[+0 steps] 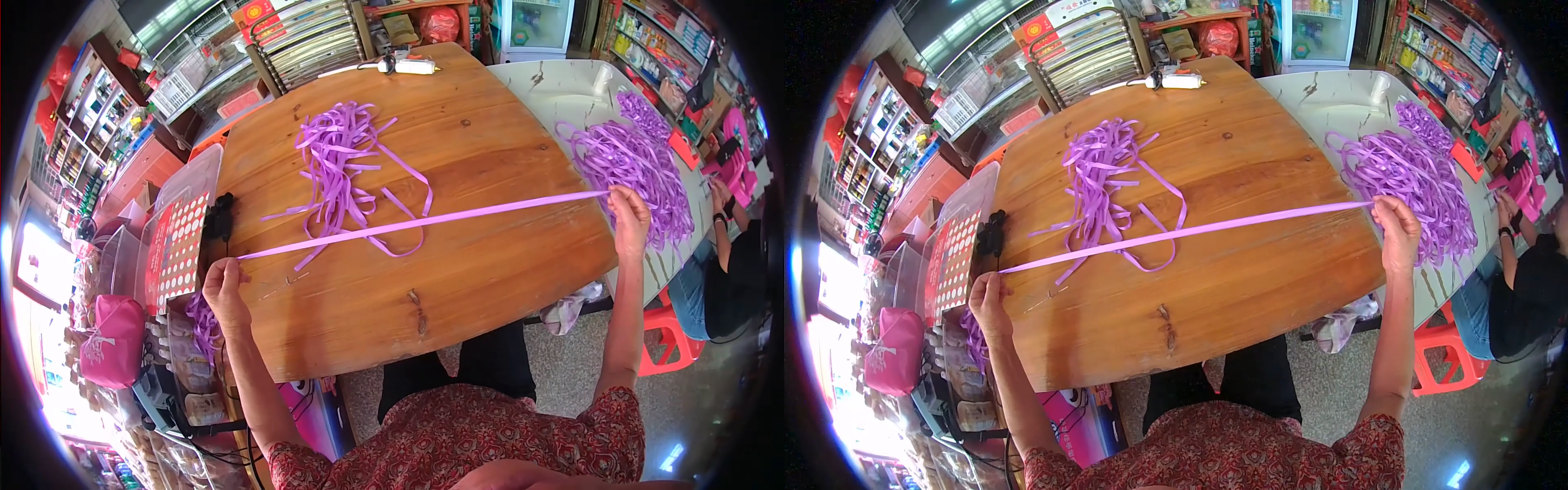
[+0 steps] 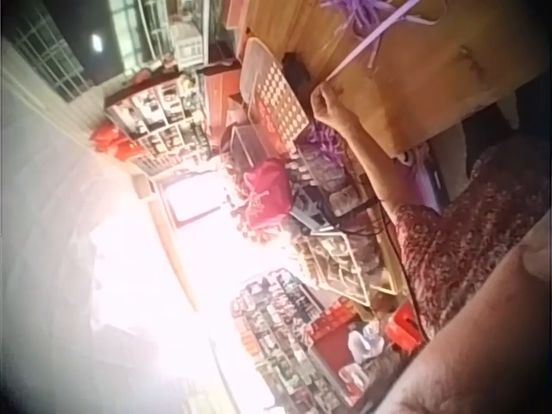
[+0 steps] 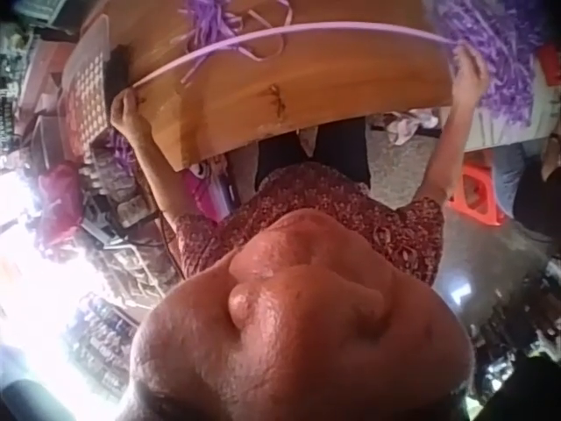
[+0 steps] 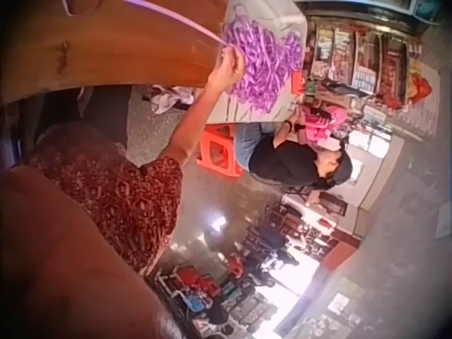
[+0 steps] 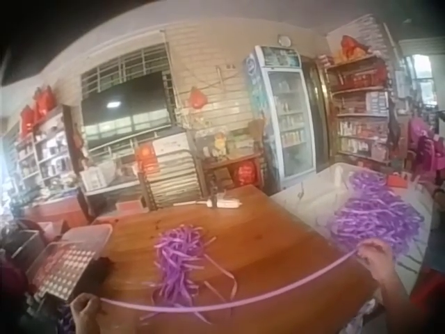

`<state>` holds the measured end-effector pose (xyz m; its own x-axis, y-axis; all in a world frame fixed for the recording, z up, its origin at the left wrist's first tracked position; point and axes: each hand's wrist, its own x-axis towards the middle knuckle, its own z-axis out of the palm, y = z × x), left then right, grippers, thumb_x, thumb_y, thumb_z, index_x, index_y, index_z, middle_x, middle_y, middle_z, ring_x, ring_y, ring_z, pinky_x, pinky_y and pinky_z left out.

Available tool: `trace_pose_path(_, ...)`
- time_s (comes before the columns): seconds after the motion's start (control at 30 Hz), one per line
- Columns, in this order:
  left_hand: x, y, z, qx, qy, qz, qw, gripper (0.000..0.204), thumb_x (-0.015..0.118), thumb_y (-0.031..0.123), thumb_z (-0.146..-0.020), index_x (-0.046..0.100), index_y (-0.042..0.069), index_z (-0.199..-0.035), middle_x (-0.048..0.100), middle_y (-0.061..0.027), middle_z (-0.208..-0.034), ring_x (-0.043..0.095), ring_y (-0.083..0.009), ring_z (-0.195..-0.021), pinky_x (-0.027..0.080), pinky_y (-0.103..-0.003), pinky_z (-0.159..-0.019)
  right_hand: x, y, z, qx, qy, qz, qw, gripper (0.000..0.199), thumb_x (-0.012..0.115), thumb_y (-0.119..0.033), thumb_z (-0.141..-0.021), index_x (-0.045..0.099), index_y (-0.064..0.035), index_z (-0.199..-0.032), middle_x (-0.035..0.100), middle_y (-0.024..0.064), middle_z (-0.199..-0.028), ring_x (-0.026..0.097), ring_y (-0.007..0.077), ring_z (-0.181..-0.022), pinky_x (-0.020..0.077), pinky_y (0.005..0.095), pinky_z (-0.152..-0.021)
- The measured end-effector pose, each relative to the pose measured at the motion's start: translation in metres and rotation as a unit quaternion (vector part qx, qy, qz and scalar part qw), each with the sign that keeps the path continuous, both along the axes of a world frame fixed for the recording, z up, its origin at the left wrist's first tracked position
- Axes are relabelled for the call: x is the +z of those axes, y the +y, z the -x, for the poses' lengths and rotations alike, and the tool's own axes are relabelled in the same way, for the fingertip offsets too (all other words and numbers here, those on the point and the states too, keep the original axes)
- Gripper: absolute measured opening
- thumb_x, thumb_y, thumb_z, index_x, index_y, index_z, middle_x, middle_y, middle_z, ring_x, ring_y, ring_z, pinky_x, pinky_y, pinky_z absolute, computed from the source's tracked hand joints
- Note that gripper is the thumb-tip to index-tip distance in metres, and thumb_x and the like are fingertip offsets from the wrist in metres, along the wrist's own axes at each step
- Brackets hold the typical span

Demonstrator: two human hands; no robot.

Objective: The person rolls the ends of purple ribbons by hand and slides plastic beads onto them, working through a pile one at a time. They repeat this process for several ribbons before gathering the finished pieces together on the table.

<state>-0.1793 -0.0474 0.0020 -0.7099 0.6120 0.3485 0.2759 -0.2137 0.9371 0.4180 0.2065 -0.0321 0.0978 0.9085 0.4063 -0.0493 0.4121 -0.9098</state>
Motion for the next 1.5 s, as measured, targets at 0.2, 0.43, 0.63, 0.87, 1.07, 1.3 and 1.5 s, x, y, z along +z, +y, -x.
trace_pose_path(0.2, -0.019, 0.011, 0.0, -0.061, -0.222, -0.097, 0.968, 0.012, 0.058, 0.012, -0.09, 0.062, 0.002, -0.095, 0.062, -0.0072, -0.092, 0.059, -0.0186, -0.086, 0.049, -0.034, -0.08, -0.014, 0.017, 0.017, 0.092, 0.211, 0.035, 0.973, 0.015, 0.06, -0.008, -0.089, 0.064, -0.001, -0.101, 0.064, 0.0029, -0.089, 0.059, 0.0111, -0.082, 0.0453, 0.027, -0.078)
trace_pose_path(0.43, -0.047, 0.054, 0.009, -0.187, -0.462, -0.329, 0.802, 0.02, 0.057, 0.012, -0.09, 0.057, 0.0, -0.106, 0.062, -0.0127, -0.106, 0.059, -0.0242, -0.097, 0.044, -0.04, -0.093, 0.005, 0.017, 0.051, 0.277, 0.484, 0.09, 0.826, 0.031, 0.052, -0.005, -0.092, 0.047, 0.0048, -0.121, 0.053, 0.0144, -0.125, 0.049, 0.0246, -0.114, 0.0371, 0.0415, -0.097)
trace_pose_path(0.63, -0.023, 0.055, -0.038, -0.239, -0.34, -0.204, 0.886, 0.014, 0.056, 0.008, -0.091, 0.061, 0.0, -0.102, 0.061, -0.0047, -0.082, 0.044, -0.0095, -0.063, 0.037, -0.025, -0.06, -0.001, 0.034, 0.059, 0.285, 0.574, 0.099, 0.761, 0.027, 0.05, 0.005, -0.089, 0.045, 0.0049, -0.116, 0.052, 0.0085, -0.095, 0.041, 0.0163, -0.072, 0.0369, 0.0314, -0.073)
trace_pose_path(0.87, -0.002, 0.068, -0.109, -0.236, -0.217, -0.078, 0.944, 0.015, 0.057, 0.004, -0.09, 0.063, 0.002, -0.103, 0.065, -0.0039, -0.082, 0.045, -0.0068, -0.063, 0.037, -0.021, -0.058, 0.036, -0.012, 0.144, 0.203, 0.153, 0.055, 0.966, 0.033, 0.049, -0.002, -0.093, 0.047, 0.0077, -0.124, 0.053, 0.0091, -0.095, 0.04, 0.011, -0.074, 0.033, 0.0244, -0.063)
trace_pose_path(1.07, 0.004, 0.072, -0.142, -0.284, -0.197, -0.003, 0.938, 0.015, 0.058, 0.004, -0.089, 0.066, 0.004, -0.102, 0.064, -0.0017, -0.082, 0.05, -0.0051, -0.069, 0.039, -0.019, -0.061, 0.037, -0.056, 0.238, 0.336, -0.122, -0.053, 0.932, 0.021, 0.053, 0.0, -0.09, 0.061, 0.0016, -0.11, 0.063, 0.0087, -0.1, 0.048, 0.0072, -0.068, 0.0359, 0.019, -0.057)
trace_pose_path(1.3, 0.002, 0.078, -0.158, -0.344, -0.083, 0.018, 0.935, 0.033, 0.055, -0.002, -0.089, 0.054, 0.002, -0.122, 0.062, -0.0022, -0.084, 0.058, -0.0079, -0.083, 0.045, -0.022, -0.077, 0.037, -0.072, 0.274, 0.423, -0.148, -0.131, 0.884, 0.029, 0.062, 0.003, -0.084, 0.06, 0.0015, -0.113, 0.063, 0.0074, -0.094, 0.063, 0.0116, -0.082, 0.0499, 0.0215, -0.072)
trace_pose_path(1.5, -0.007, 0.082, -0.159, -0.415, -0.075, -0.002, 0.907, 0.044, 0.054, -0.005, -0.089, 0.041, 0.0, -0.131, 0.062, -0.0049, -0.085, 0.059, -0.0101, -0.084, 0.045, -0.024, -0.081, 0.032, -0.067, 0.273, 0.466, -0.133, -0.132, 0.864, 0.03, 0.066, 0.003, -0.081, 0.062, 0.0016, -0.11, 0.062, 0.0066, -0.089, 0.063, 0.0118, -0.079, 0.0505, 0.0216, -0.069)
